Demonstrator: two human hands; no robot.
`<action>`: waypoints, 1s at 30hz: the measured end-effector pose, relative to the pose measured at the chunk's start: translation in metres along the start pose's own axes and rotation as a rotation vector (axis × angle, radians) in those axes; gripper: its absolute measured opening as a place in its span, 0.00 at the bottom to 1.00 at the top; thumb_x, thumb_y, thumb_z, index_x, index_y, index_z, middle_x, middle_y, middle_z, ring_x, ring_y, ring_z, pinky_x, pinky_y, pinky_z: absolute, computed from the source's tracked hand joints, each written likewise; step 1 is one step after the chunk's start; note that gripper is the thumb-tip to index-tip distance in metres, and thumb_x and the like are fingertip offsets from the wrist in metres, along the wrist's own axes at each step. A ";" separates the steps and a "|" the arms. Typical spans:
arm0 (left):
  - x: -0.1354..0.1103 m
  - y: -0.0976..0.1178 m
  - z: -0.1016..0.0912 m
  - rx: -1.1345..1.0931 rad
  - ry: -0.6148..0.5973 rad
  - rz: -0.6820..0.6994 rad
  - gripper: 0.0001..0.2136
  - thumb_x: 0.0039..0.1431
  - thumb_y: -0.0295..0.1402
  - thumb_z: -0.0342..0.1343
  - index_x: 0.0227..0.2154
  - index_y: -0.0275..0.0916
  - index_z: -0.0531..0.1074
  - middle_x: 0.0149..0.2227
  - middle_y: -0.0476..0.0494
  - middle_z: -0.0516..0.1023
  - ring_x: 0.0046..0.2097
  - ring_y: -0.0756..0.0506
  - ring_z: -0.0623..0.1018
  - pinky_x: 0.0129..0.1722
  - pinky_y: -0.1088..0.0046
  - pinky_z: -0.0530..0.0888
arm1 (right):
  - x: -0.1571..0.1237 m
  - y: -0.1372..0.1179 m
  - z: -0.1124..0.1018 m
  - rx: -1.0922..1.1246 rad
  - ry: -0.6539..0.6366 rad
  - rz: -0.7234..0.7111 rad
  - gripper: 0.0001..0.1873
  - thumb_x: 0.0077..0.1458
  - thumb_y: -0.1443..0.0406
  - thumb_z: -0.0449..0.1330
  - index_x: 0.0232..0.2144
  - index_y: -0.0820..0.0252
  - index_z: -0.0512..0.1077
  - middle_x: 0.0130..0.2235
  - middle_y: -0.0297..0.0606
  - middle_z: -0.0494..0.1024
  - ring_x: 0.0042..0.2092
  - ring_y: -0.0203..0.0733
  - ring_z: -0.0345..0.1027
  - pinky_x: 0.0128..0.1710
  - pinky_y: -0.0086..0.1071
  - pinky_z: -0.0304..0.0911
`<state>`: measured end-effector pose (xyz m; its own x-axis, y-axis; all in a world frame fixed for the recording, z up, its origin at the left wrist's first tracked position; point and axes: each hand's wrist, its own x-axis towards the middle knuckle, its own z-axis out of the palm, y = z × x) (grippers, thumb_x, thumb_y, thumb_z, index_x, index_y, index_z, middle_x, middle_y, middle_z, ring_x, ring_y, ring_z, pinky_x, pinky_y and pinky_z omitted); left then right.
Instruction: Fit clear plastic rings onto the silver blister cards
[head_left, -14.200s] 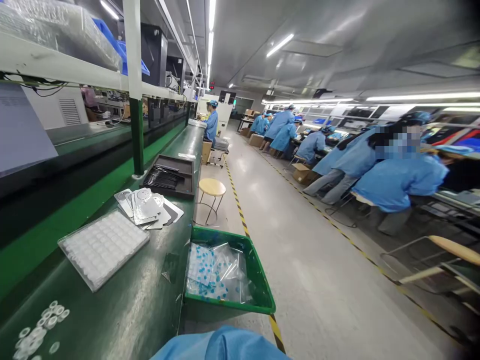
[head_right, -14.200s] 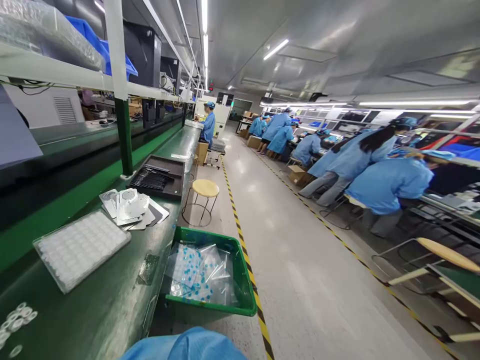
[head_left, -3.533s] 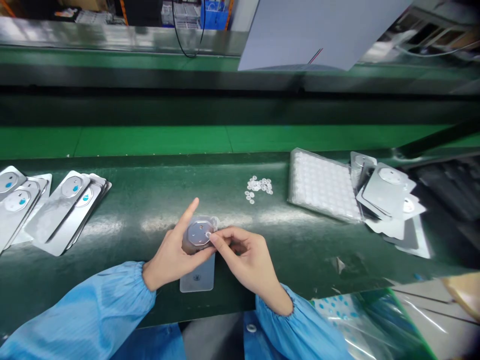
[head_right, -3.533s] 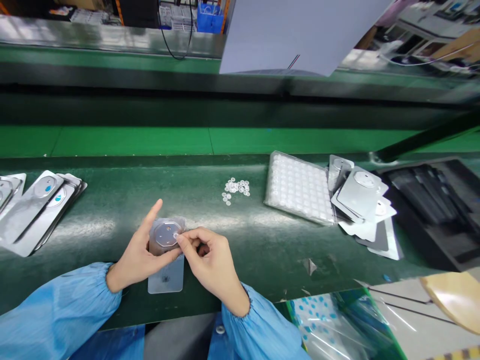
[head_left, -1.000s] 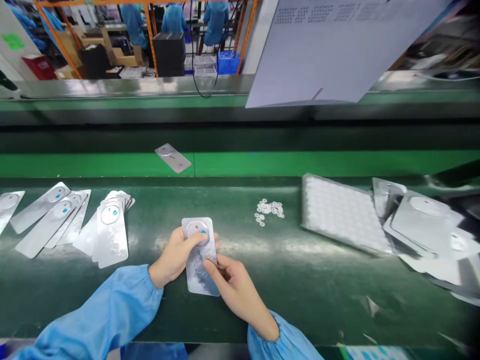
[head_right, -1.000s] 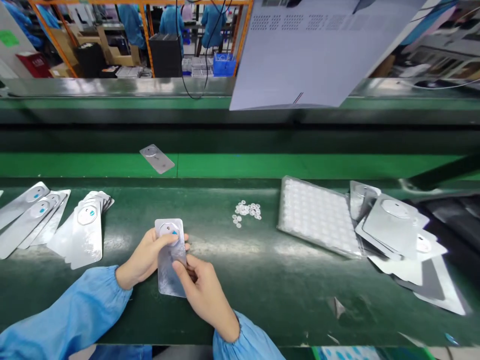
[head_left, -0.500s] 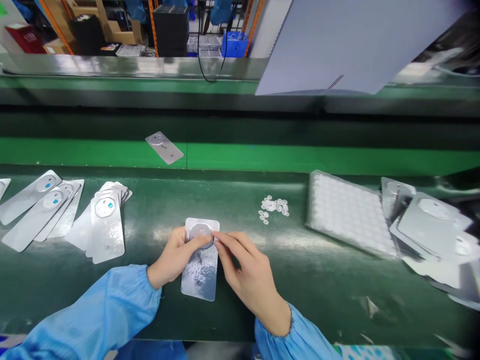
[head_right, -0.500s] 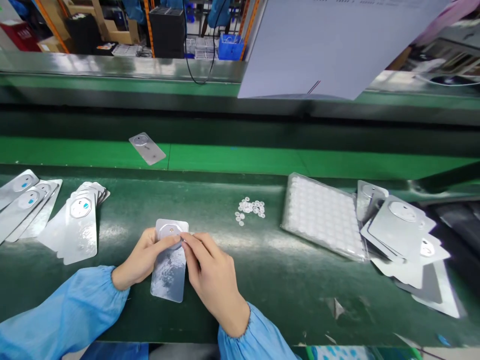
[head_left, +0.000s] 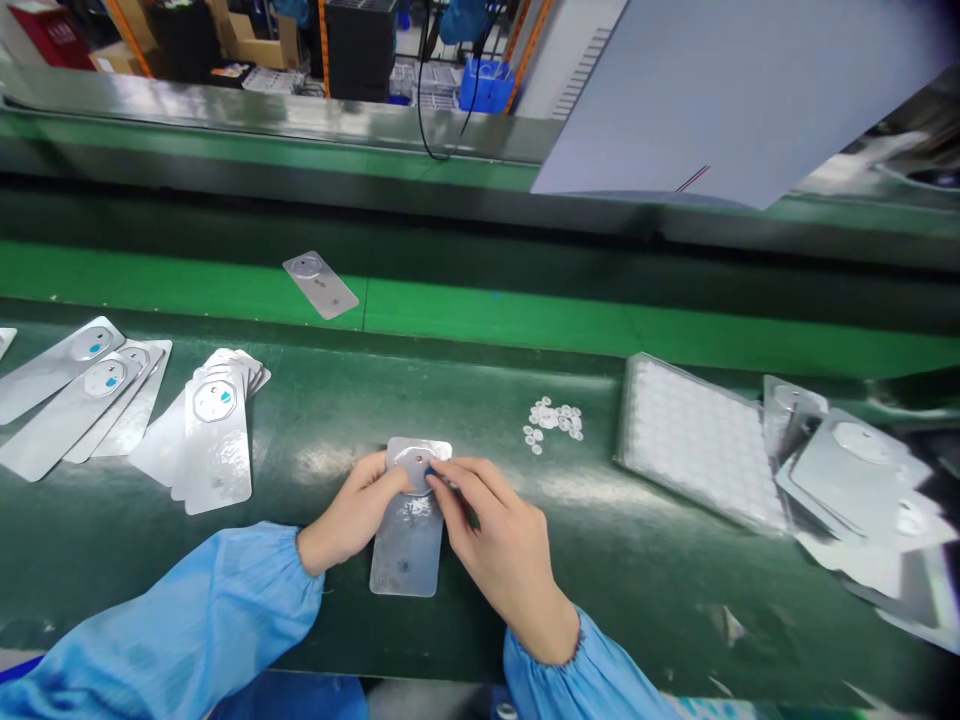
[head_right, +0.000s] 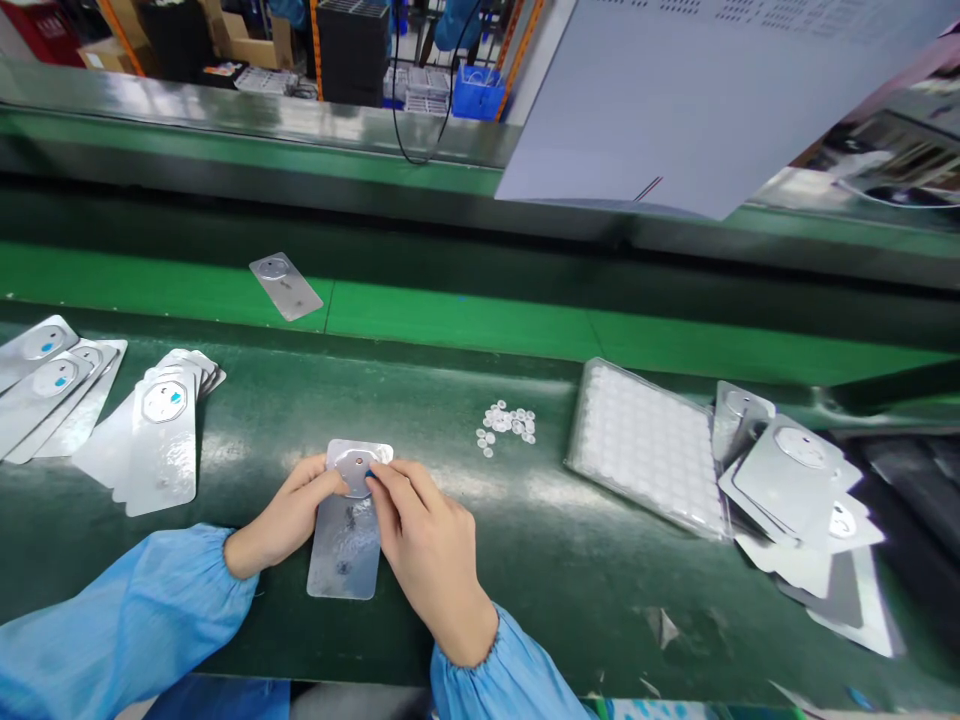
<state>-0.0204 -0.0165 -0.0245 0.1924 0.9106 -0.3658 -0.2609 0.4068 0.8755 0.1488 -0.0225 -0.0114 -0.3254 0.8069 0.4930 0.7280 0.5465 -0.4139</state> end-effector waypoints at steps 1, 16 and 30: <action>0.000 -0.001 0.000 0.008 0.009 -0.002 0.06 0.48 0.34 0.56 0.24 0.37 0.70 0.24 0.51 0.68 0.28 0.50 0.66 0.27 0.74 0.62 | 0.000 0.000 0.001 0.005 0.005 0.007 0.09 0.71 0.65 0.57 0.46 0.62 0.76 0.42 0.39 0.82 0.31 0.37 0.76 0.28 0.30 0.65; 0.000 -0.002 0.000 0.018 0.035 -0.012 0.17 0.57 0.47 0.63 0.32 0.35 0.80 0.30 0.47 0.77 0.34 0.47 0.73 0.33 0.73 0.69 | 0.000 0.001 0.008 0.199 -0.008 0.060 0.08 0.70 0.70 0.53 0.41 0.58 0.73 0.39 0.39 0.78 0.35 0.39 0.74 0.29 0.29 0.63; -0.006 0.004 0.002 0.154 -0.120 0.010 0.18 0.60 0.47 0.62 0.30 0.34 0.77 0.27 0.46 0.76 0.28 0.49 0.73 0.27 0.76 0.67 | -0.030 0.010 -0.020 0.347 0.089 0.201 0.09 0.66 0.70 0.61 0.45 0.55 0.79 0.42 0.40 0.80 0.41 0.41 0.76 0.39 0.31 0.73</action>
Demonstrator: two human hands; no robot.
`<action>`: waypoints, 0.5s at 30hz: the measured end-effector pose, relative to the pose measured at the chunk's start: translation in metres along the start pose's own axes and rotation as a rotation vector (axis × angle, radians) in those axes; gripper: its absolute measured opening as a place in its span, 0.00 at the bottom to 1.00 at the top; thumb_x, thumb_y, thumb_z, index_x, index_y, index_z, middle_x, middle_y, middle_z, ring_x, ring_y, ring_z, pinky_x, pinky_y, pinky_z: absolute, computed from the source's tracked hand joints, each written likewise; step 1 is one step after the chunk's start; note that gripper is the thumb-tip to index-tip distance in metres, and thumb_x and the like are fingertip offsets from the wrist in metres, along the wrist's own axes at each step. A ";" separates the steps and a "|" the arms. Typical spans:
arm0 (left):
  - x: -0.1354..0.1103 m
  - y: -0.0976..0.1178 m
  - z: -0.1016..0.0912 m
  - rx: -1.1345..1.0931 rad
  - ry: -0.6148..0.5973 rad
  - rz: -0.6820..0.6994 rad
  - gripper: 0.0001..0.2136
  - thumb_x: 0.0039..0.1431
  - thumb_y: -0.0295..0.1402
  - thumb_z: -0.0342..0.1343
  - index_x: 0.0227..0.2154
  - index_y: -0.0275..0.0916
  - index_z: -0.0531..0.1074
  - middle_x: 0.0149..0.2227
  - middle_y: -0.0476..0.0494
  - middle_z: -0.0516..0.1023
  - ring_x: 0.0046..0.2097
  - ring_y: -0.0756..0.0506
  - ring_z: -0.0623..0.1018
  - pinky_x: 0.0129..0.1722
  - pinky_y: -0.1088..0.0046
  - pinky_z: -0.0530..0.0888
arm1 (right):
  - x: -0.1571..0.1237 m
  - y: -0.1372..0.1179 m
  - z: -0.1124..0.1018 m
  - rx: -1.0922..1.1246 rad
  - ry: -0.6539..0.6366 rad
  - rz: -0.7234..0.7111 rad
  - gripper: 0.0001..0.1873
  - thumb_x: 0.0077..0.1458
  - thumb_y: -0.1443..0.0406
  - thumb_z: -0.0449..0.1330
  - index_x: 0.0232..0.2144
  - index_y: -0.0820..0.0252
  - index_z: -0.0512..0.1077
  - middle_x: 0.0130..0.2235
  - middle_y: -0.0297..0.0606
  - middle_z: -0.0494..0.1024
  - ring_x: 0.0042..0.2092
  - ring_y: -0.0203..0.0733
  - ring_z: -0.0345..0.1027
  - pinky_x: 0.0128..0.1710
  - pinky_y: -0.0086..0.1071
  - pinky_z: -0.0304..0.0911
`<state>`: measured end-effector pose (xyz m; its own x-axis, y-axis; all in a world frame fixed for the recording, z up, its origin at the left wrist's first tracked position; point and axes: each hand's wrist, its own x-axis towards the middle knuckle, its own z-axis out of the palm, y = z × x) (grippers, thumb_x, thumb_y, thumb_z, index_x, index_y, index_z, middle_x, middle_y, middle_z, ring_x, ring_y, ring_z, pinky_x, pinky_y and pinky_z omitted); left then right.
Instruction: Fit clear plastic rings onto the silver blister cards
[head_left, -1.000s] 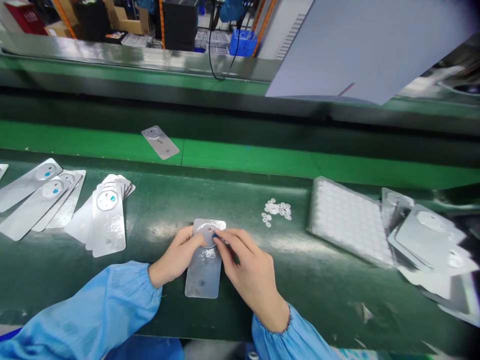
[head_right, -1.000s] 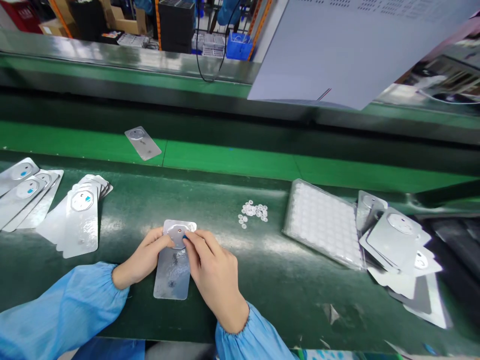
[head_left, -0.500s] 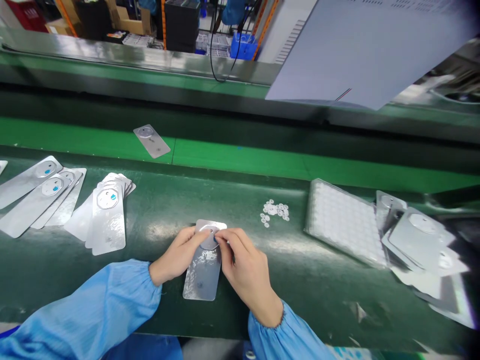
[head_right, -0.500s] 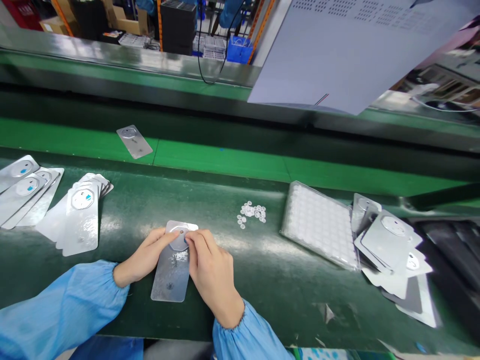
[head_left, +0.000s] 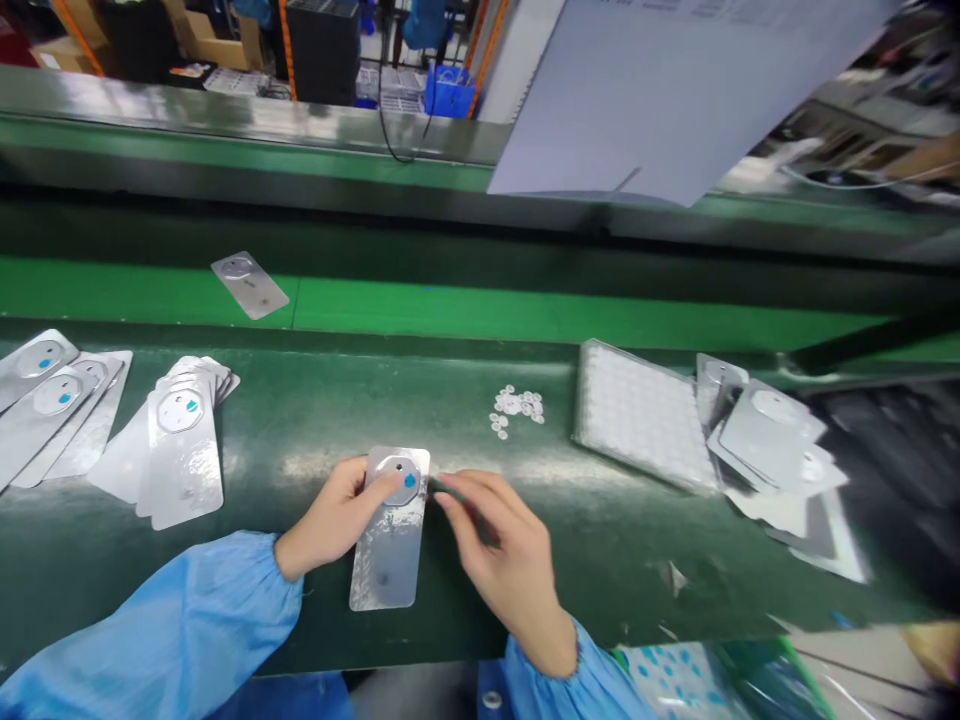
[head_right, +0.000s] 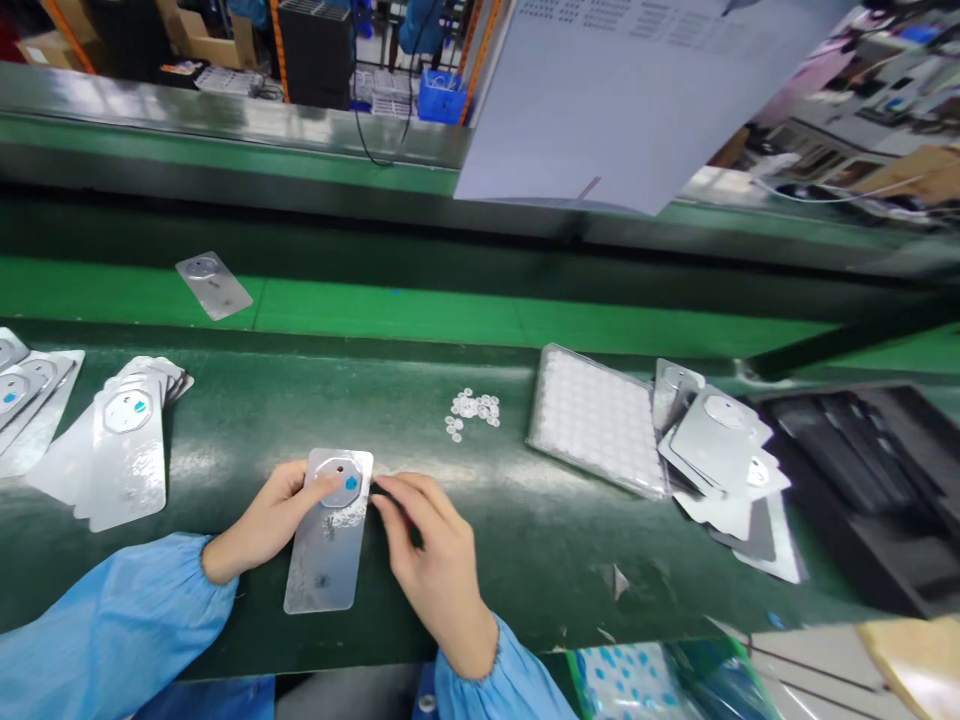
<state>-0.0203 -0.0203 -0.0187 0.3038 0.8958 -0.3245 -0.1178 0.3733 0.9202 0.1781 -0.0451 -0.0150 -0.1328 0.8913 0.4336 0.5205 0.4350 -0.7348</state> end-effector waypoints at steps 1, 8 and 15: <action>0.000 0.000 0.000 0.069 0.017 0.037 0.16 0.59 0.45 0.63 0.28 0.34 0.75 0.26 0.48 0.74 0.27 0.50 0.71 0.26 0.77 0.66 | 0.001 -0.001 0.005 -0.023 -0.024 -0.044 0.11 0.66 0.70 0.60 0.47 0.55 0.78 0.43 0.41 0.80 0.42 0.41 0.77 0.42 0.32 0.74; 0.001 0.001 0.006 0.119 0.090 0.109 0.09 0.57 0.36 0.61 0.30 0.35 0.73 0.27 0.49 0.72 0.29 0.49 0.69 0.28 0.76 0.67 | 0.004 -0.005 0.022 -0.201 -0.044 -0.173 0.14 0.69 0.71 0.56 0.51 0.56 0.76 0.43 0.41 0.81 0.40 0.41 0.80 0.40 0.31 0.76; -0.002 0.000 0.005 0.199 0.068 0.168 0.11 0.60 0.38 0.59 0.28 0.36 0.71 0.27 0.49 0.70 0.31 0.49 0.68 0.30 0.75 0.66 | 0.009 -0.010 0.020 -0.395 -0.066 -0.250 0.10 0.70 0.70 0.54 0.45 0.59 0.76 0.40 0.40 0.82 0.34 0.39 0.78 0.30 0.29 0.70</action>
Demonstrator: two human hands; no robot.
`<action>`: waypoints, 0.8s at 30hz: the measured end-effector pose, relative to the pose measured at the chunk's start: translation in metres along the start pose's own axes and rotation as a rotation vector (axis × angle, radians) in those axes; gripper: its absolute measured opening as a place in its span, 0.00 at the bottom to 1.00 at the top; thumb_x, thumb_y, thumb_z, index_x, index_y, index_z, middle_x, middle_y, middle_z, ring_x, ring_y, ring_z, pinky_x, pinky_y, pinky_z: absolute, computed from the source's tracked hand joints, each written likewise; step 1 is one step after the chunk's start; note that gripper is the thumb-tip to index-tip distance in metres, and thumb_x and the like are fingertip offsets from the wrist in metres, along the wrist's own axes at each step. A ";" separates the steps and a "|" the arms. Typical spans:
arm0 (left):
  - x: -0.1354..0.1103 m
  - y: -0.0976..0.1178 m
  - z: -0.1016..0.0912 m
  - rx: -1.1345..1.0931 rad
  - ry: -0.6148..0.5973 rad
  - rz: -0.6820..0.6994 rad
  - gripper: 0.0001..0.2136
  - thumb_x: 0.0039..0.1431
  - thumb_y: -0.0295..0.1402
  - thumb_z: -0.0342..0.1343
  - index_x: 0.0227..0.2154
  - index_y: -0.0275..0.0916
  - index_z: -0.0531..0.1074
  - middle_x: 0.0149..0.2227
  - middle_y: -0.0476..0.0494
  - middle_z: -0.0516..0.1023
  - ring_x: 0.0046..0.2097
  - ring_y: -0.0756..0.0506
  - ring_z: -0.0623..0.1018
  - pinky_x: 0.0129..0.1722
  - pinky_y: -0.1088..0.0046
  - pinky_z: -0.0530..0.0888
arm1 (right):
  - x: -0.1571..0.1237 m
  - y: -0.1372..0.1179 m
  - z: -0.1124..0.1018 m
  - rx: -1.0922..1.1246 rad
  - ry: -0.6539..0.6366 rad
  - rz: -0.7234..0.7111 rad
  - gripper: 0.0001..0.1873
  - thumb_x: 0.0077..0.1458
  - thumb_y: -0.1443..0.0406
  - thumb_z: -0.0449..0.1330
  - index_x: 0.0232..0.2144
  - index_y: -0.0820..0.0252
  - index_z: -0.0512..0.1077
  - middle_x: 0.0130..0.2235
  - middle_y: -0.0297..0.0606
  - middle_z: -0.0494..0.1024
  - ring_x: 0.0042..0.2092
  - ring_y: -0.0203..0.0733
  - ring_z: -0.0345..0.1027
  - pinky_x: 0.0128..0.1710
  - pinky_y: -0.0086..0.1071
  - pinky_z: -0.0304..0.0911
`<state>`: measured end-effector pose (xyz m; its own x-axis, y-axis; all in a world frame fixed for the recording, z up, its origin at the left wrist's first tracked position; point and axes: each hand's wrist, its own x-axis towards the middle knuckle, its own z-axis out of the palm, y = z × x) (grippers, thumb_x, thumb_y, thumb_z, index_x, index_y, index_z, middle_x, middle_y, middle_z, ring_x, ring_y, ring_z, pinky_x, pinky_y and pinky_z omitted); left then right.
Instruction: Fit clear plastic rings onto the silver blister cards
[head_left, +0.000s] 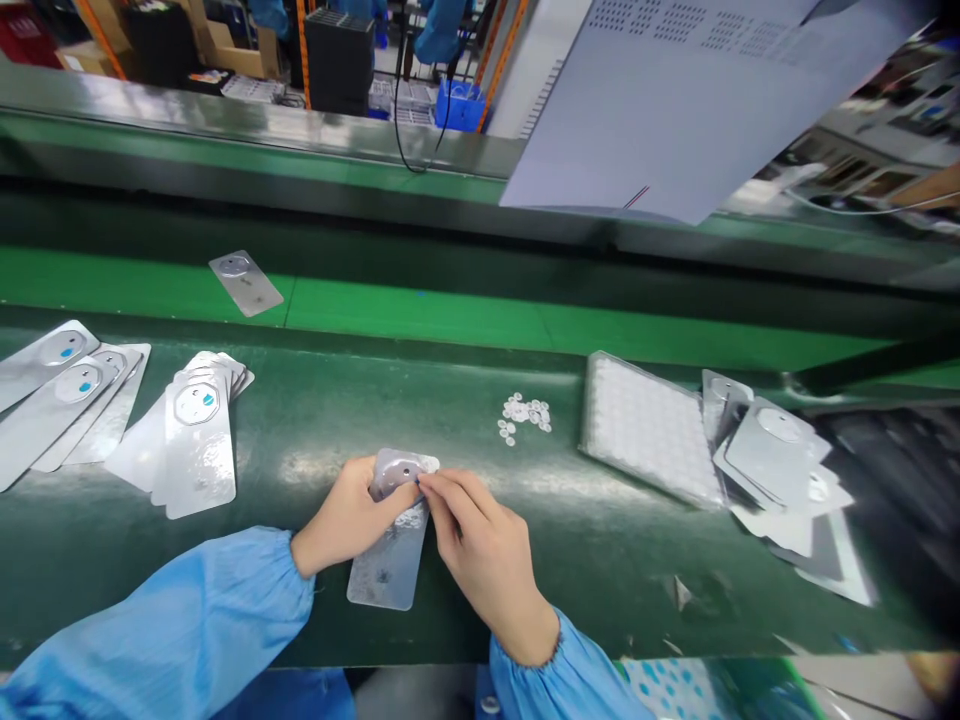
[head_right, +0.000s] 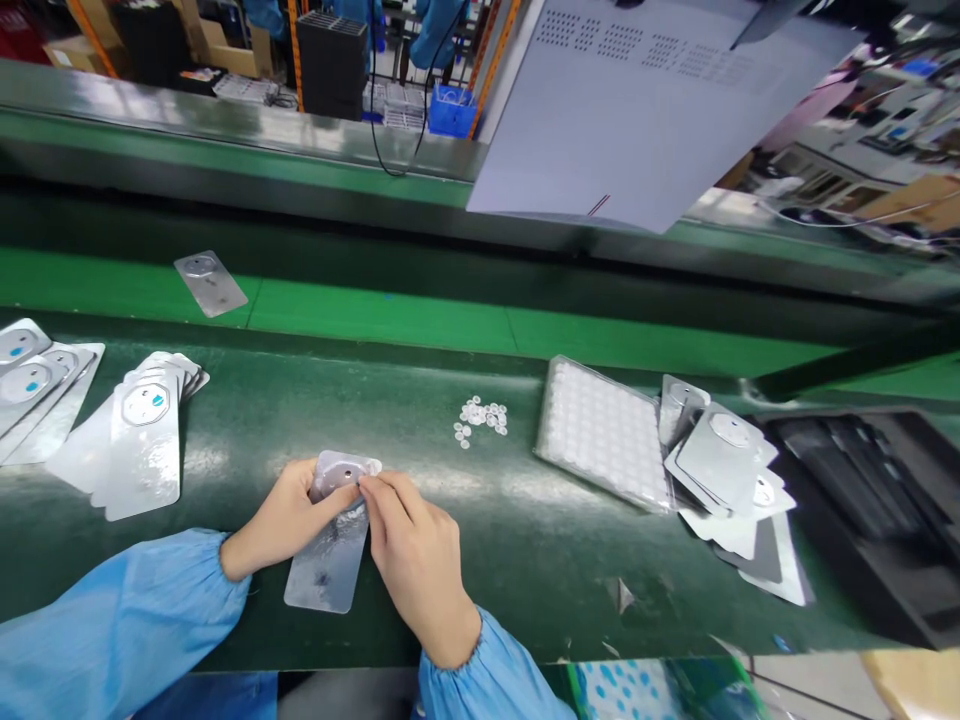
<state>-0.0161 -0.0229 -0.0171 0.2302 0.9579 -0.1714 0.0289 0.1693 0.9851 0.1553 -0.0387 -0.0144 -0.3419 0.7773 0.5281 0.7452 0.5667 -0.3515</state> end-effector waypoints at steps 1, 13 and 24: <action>0.000 0.000 0.000 -0.003 -0.009 -0.002 0.11 0.60 0.38 0.58 0.27 0.36 0.70 0.27 0.49 0.69 0.30 0.49 0.67 0.30 0.75 0.65 | 0.001 0.000 0.000 -0.012 -0.007 -0.004 0.09 0.71 0.70 0.54 0.44 0.59 0.76 0.40 0.39 0.82 0.33 0.38 0.78 0.29 0.29 0.69; 0.001 -0.002 -0.003 -0.114 -0.011 -0.115 0.18 0.60 0.44 0.53 0.20 0.38 0.64 0.22 0.52 0.62 0.27 0.50 0.61 0.25 0.73 0.58 | 0.004 0.005 0.000 -0.040 -0.133 -0.040 0.10 0.73 0.68 0.48 0.43 0.59 0.70 0.40 0.41 0.79 0.30 0.36 0.73 0.23 0.29 0.62; 0.006 -0.009 -0.004 -0.313 0.103 -0.223 0.14 0.55 0.43 0.60 0.27 0.35 0.77 0.28 0.45 0.78 0.33 0.45 0.74 0.33 0.71 0.68 | -0.006 0.012 0.002 0.627 0.022 0.402 0.08 0.70 0.64 0.54 0.36 0.57 0.68 0.35 0.36 0.69 0.31 0.37 0.65 0.28 0.29 0.64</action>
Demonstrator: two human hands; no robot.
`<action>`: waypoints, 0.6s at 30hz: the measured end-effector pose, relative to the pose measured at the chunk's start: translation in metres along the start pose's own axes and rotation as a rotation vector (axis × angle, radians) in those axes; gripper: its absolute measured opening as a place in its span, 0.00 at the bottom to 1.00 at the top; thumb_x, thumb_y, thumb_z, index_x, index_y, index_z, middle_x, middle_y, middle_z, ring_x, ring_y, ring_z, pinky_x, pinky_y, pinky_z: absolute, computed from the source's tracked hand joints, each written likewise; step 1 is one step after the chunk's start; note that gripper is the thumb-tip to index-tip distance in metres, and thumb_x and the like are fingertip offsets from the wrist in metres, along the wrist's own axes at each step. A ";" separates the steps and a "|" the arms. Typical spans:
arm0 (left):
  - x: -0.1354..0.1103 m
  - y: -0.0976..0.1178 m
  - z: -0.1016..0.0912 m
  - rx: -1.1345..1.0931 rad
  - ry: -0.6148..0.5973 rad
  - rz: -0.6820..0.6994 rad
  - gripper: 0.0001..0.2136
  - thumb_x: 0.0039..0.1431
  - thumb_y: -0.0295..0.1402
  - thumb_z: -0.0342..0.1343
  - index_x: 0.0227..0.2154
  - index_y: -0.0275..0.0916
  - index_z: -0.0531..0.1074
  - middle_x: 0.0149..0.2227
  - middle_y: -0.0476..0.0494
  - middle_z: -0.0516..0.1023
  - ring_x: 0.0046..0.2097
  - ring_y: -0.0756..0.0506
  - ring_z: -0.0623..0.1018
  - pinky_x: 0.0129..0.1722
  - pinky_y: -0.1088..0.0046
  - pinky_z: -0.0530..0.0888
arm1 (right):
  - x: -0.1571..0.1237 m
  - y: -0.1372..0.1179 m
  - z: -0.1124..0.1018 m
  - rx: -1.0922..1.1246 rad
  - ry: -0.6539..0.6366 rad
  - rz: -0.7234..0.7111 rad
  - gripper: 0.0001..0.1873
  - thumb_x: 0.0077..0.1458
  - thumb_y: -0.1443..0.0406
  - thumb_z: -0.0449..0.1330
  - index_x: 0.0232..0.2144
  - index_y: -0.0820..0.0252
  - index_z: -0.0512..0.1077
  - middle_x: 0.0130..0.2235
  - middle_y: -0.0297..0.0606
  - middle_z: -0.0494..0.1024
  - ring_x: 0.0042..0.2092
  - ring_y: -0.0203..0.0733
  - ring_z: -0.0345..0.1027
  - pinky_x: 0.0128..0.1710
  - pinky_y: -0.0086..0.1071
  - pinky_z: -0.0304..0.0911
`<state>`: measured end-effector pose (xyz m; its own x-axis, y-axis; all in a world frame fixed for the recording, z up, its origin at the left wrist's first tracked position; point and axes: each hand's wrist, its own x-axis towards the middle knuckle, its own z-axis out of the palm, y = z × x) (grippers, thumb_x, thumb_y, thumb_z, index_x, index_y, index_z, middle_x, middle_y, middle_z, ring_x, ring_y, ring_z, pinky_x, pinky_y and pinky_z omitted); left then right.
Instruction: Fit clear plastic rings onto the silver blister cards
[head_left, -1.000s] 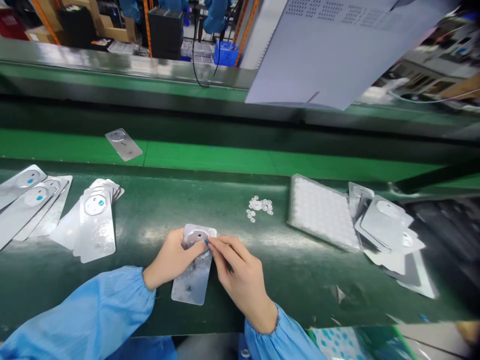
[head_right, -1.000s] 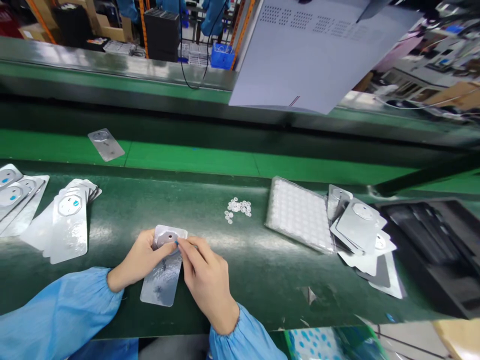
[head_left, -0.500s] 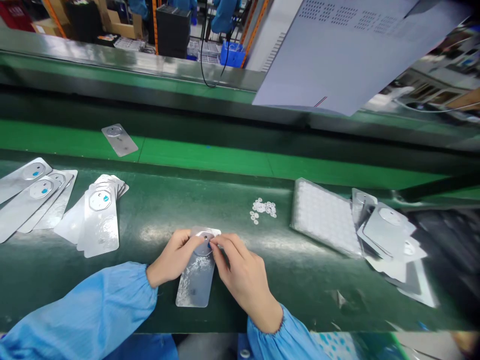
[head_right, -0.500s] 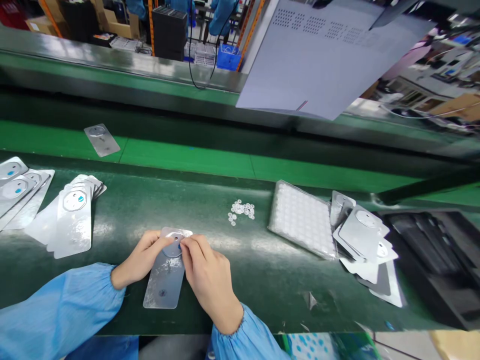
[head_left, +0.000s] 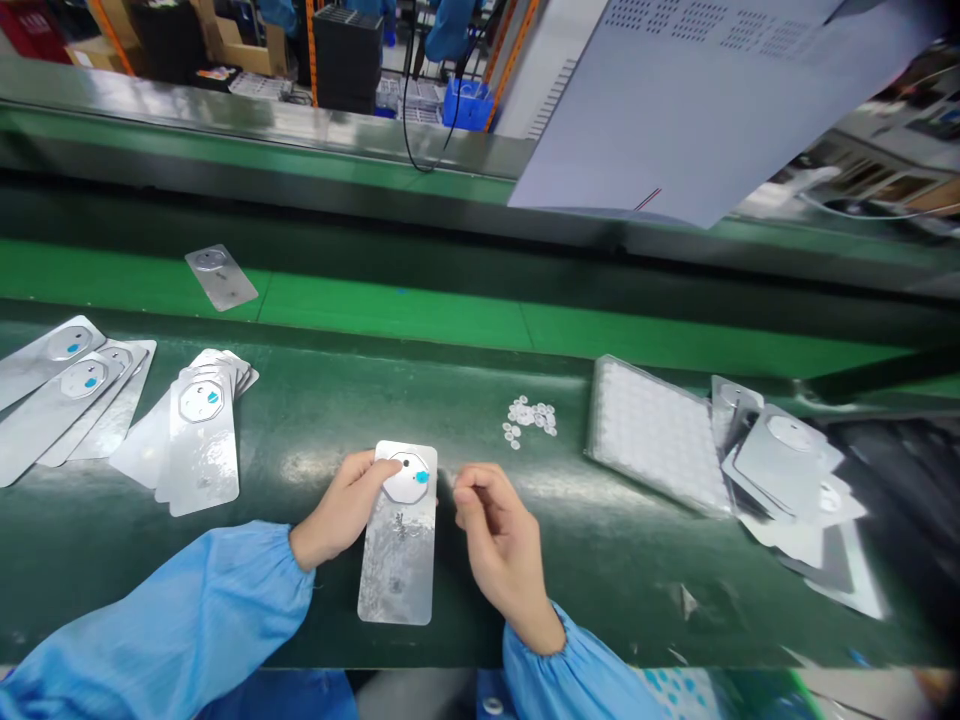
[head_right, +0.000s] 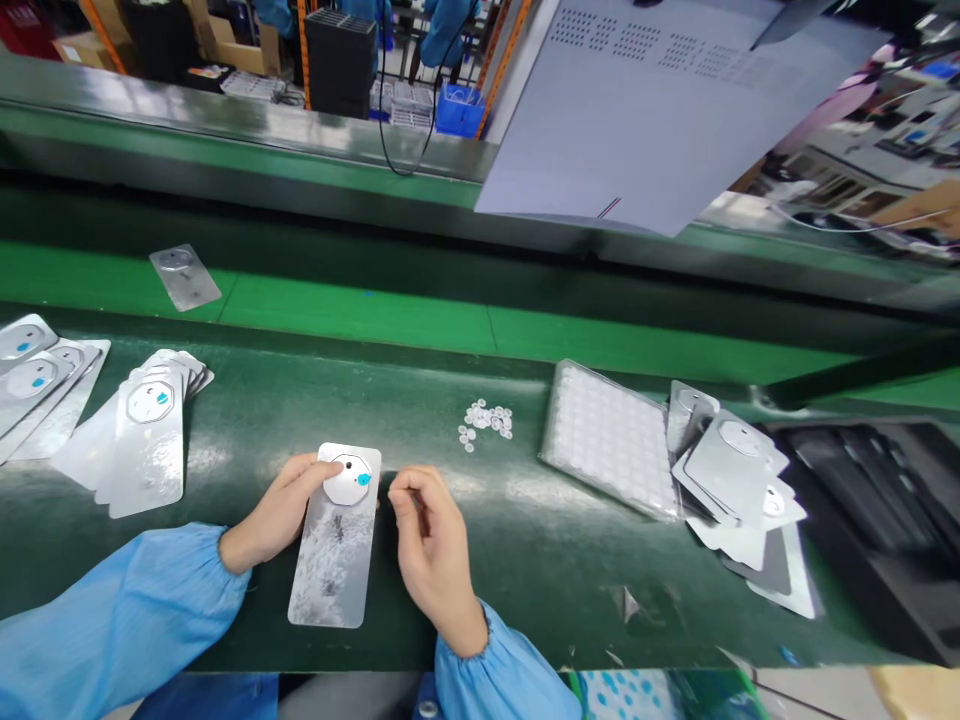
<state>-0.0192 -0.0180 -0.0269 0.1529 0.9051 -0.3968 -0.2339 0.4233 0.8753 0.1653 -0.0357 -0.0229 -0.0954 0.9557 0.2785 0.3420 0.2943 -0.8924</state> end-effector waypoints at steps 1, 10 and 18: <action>0.000 0.000 0.000 -0.031 -0.034 -0.022 0.15 0.56 0.44 0.60 0.29 0.35 0.77 0.29 0.44 0.79 0.33 0.44 0.76 0.34 0.71 0.70 | -0.002 0.001 -0.004 0.046 0.017 0.060 0.08 0.70 0.63 0.54 0.36 0.57 0.68 0.34 0.36 0.68 0.30 0.36 0.63 0.26 0.28 0.62; -0.004 0.006 0.001 0.171 -0.081 0.125 0.17 0.61 0.43 0.57 0.24 0.36 0.71 0.24 0.49 0.70 0.27 0.49 0.67 0.28 0.74 0.62 | -0.007 -0.001 -0.012 -0.144 -0.037 -0.024 0.07 0.69 0.63 0.58 0.40 0.57 0.75 0.39 0.41 0.77 0.34 0.40 0.71 0.30 0.31 0.68; -0.008 0.006 0.004 0.288 -0.103 0.153 0.20 0.64 0.47 0.54 0.24 0.36 0.70 0.24 0.49 0.67 0.28 0.49 0.66 0.28 0.74 0.63 | -0.002 -0.001 0.014 -0.274 0.048 -0.160 0.06 0.68 0.65 0.58 0.41 0.57 0.76 0.38 0.41 0.80 0.31 0.39 0.73 0.33 0.33 0.73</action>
<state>-0.0179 -0.0234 -0.0176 0.2368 0.9422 -0.2372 0.0167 0.2402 0.9706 0.1522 -0.0376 -0.0270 -0.1266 0.8938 0.4302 0.5660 0.4213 -0.7087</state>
